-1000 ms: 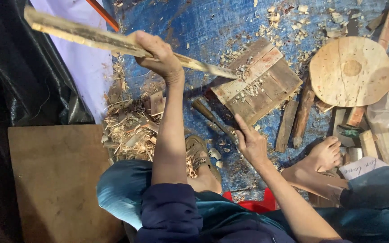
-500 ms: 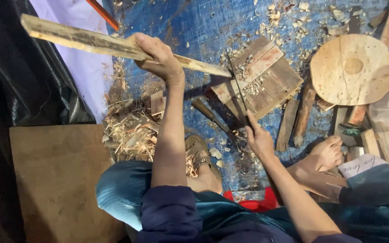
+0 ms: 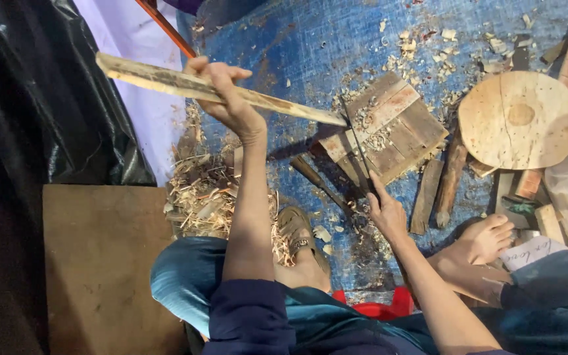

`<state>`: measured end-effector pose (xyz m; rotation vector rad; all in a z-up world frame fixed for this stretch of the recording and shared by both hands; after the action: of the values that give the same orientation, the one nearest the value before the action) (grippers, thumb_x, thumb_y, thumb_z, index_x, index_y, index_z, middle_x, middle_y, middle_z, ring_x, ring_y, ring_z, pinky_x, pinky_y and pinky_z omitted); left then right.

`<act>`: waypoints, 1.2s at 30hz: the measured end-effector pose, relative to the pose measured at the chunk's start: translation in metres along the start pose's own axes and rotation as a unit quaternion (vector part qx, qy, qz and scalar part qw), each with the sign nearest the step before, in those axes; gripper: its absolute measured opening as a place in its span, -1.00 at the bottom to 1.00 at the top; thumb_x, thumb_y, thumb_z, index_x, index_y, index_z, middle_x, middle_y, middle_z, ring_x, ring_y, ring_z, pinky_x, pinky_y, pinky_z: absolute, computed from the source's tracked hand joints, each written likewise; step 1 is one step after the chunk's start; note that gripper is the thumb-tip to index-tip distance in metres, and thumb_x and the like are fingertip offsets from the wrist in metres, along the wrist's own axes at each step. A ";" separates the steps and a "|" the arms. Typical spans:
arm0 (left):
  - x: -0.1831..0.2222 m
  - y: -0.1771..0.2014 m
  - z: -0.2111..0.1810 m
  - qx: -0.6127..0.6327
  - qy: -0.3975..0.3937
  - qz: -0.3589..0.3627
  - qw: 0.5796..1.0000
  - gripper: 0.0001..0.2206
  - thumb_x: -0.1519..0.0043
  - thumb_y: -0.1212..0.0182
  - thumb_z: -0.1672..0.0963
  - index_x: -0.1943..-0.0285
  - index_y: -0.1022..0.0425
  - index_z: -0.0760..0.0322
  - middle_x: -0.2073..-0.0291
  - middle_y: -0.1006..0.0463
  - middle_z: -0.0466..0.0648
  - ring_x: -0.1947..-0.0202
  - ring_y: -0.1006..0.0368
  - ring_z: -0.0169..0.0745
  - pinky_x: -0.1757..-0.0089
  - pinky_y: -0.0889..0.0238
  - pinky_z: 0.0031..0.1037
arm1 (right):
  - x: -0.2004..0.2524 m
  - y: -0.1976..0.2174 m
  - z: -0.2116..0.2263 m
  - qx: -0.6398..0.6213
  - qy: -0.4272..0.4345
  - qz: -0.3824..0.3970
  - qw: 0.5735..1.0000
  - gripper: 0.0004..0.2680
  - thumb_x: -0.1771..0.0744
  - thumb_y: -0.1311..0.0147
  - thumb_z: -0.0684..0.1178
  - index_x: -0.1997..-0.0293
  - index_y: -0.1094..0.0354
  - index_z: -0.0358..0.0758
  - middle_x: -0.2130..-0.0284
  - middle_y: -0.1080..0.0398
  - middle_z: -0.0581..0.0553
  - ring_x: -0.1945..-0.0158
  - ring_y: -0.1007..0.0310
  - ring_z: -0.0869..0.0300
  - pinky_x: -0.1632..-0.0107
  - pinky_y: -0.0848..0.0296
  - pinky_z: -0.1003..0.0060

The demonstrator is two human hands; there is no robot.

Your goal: Shaping a piece of wood by shaving it with a billhook tool while sitting on a workshop floor.

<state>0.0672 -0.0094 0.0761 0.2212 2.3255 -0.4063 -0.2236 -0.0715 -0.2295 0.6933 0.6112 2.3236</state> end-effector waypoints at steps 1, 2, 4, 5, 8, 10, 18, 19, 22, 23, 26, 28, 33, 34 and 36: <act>-0.004 0.001 -0.008 0.000 -0.003 0.001 1.000 -0.82 -0.36 -0.01 0.12 -0.10 -0.26 0.16 0.42 -0.36 -0.17 0.44 -0.41 -0.29 0.21 -0.46 -0.39 | 0.002 0.001 0.003 -0.002 0.003 -0.001 1.000 -0.54 -0.36 0.04 0.00 -0.46 -0.05 0.35 0.44 -0.54 -0.28 0.55 -0.47 -0.05 0.44 -0.38 0.04; -0.009 0.002 -0.015 0.022 -0.006 -0.003 1.000 -0.78 -0.35 -0.04 0.15 -0.15 -0.22 0.19 0.46 -0.37 -0.18 0.46 -0.39 -0.30 0.23 -0.44 -0.42 | 0.003 0.003 0.006 0.012 0.006 -0.008 1.000 -0.55 -0.36 0.05 0.01 -0.46 -0.06 0.34 0.38 -0.55 -0.29 0.59 -0.45 -0.04 0.48 -0.38 0.04; -0.014 0.001 -0.021 0.044 -0.010 -0.004 0.999 -0.72 -0.34 -0.06 0.18 -0.21 -0.19 0.22 0.50 -0.37 -0.19 0.47 -0.38 -0.30 0.25 -0.43 -0.45 | 0.008 0.013 0.023 0.023 0.011 -0.017 1.000 -0.56 -0.36 0.06 0.02 -0.46 -0.07 0.34 0.31 -0.56 -0.31 0.62 -0.44 -0.04 0.52 -0.37 0.03; -0.015 0.003 -0.021 0.048 -0.024 -0.028 0.998 -0.80 -0.38 -0.02 0.13 -0.13 -0.20 0.24 0.59 -0.27 -0.22 0.61 -0.26 -0.40 0.42 -0.30 -0.56 | 0.012 0.019 0.036 0.008 0.004 0.008 1.000 -0.59 -0.39 0.12 0.06 -0.45 -0.06 0.40 0.17 -0.52 -0.40 0.33 -0.46 -0.21 0.26 -0.41 -0.09; -0.017 0.003 -0.014 0.095 -0.024 -0.048 0.994 -0.85 -0.42 0.06 0.08 0.06 -0.22 0.26 0.71 -0.12 -0.23 0.78 -0.13 -0.48 0.64 -0.15 -0.68 | 0.021 0.034 0.073 -0.018 0.012 0.026 0.999 -0.62 -0.40 0.18 0.09 -0.43 -0.05 0.49 0.06 -0.48 -0.47 0.06 -0.50 -0.36 0.01 -0.46 -0.20; -0.018 0.005 -0.008 0.134 -0.007 -0.045 0.990 -0.81 -0.42 0.09 0.08 0.18 -0.22 0.28 0.73 -0.08 -0.21 0.82 -0.12 -0.46 0.69 -0.13 -0.67 | 0.023 0.033 0.088 -0.026 0.024 0.022 0.999 -0.61 -0.40 0.19 0.08 -0.43 -0.04 0.52 0.10 -0.50 -0.45 0.09 -0.51 -0.35 0.03 -0.46 -0.18; -0.026 0.004 -0.009 0.122 -0.029 0.007 0.992 -0.77 -0.44 0.23 0.07 0.29 -0.16 0.17 0.70 -0.09 -0.23 0.82 -0.08 -0.49 0.72 -0.10 -0.67 | 0.041 0.046 0.126 -0.051 0.245 -0.105 0.963 -0.65 -0.38 0.07 0.06 -0.37 -0.24 0.28 0.37 -0.47 -0.13 0.39 -0.50 -0.09 0.37 -0.49 0.05; -0.024 0.005 -0.011 0.121 -0.028 0.007 0.992 -0.77 -0.44 0.23 0.07 0.29 -0.16 0.17 0.70 -0.09 -0.23 0.82 -0.08 -0.49 0.72 -0.10 -0.67 | 0.044 0.050 0.127 -0.051 0.244 -0.104 0.963 -0.65 -0.38 0.07 0.06 -0.37 -0.24 0.28 0.37 -0.47 -0.13 0.39 -0.50 -0.09 0.37 -0.49 0.05; -0.025 0.011 -0.010 0.116 -0.027 -0.009 0.993 -0.73 -0.44 0.22 0.05 0.34 -0.18 0.14 0.69 -0.09 -0.27 0.81 -0.09 -0.53 0.73 -0.10 -0.71 | 0.044 0.049 0.128 -0.089 0.227 -0.067 0.967 -0.63 -0.37 0.06 0.00 -0.38 -0.22 0.27 0.41 -0.51 -0.20 0.43 -0.53 -0.15 0.40 -0.49 0.01; -0.025 0.016 -0.006 0.111 -0.021 -0.004 0.994 -0.73 -0.45 0.23 0.04 0.34 -0.16 0.14 0.69 -0.09 -0.28 0.81 -0.07 -0.53 0.73 -0.09 -0.71 | 0.045 0.044 0.126 -0.097 0.229 -0.065 0.966 -0.63 -0.38 0.05 -0.01 -0.39 -0.23 0.26 0.48 -0.50 -0.17 0.53 -0.46 0.00 0.47 -0.45 0.18; -0.032 0.011 0.002 0.122 -0.027 -0.001 0.992 -0.71 -0.44 0.23 0.04 0.37 -0.14 0.14 0.69 -0.06 -0.28 0.83 -0.03 -0.53 0.74 -0.03 -0.71 | 0.050 0.059 0.148 -0.065 0.265 -0.104 0.957 -0.65 -0.37 0.02 0.00 -0.34 -0.28 0.28 0.56 -0.40 -0.09 0.63 -0.38 0.07 0.56 -0.38 0.29; -0.025 0.011 -0.004 0.126 -0.028 -0.008 0.992 -0.70 -0.44 0.21 0.04 0.40 -0.13 0.13 0.71 -0.04 -0.27 0.84 0.00 -0.52 0.76 0.00 -0.71 | 0.057 0.057 0.148 -0.023 0.291 -0.129 0.948 -0.66 -0.35 -0.01 0.02 -0.30 -0.32 0.32 0.58 -0.33 -0.05 0.63 -0.37 0.01 0.58 -0.36 0.23; -0.024 -0.001 -0.032 0.123 0.021 -0.010 0.992 -0.77 -0.35 0.05 0.02 0.33 -0.12 0.09 0.64 -0.11 -0.24 0.73 0.01 -0.51 0.65 0.08 -0.64 | 0.014 0.028 0.067 -0.084 0.099 -0.019 0.991 -0.58 -0.36 0.01 -0.10 -0.41 -0.11 0.20 0.45 -0.60 -0.08 0.82 -0.12 0.34 0.80 -0.09 0.46; -0.024 -0.003 -0.035 0.124 0.025 -0.006 0.992 -0.77 -0.35 0.05 0.02 0.33 -0.12 0.09 0.64 -0.11 -0.24 0.73 0.01 -0.51 0.65 0.08 -0.64 | 0.016 0.030 0.068 -0.086 0.095 -0.020 0.992 -0.58 -0.36 0.01 -0.10 -0.41 -0.11 0.20 0.45 -0.60 -0.08 0.82 -0.12 0.34 0.80 -0.09 0.46; -0.024 -0.008 -0.036 0.115 0.023 -0.002 0.993 -0.75 -0.34 0.05 0.00 0.34 -0.11 0.09 0.63 -0.11 -0.24 0.71 0.01 -0.51 0.64 0.06 -0.64 | 0.016 0.040 0.073 -0.100 0.118 -0.035 0.987 -0.57 -0.36 0.03 -0.14 -0.42 -0.08 0.13 0.16 -0.60 -0.10 0.86 -0.04 0.35 0.84 -0.03 0.45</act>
<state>0.0585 -0.0055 0.1193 0.3408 2.3213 -0.6790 -0.2072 -0.0705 -0.1465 0.3011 0.4865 2.3780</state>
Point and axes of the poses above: each hand's wrist, its own x-axis away from the middle knuckle, its own y-axis out of the back of the hand, z = x × y, the point moved 5 cm from there along -x, towards the middle knuckle
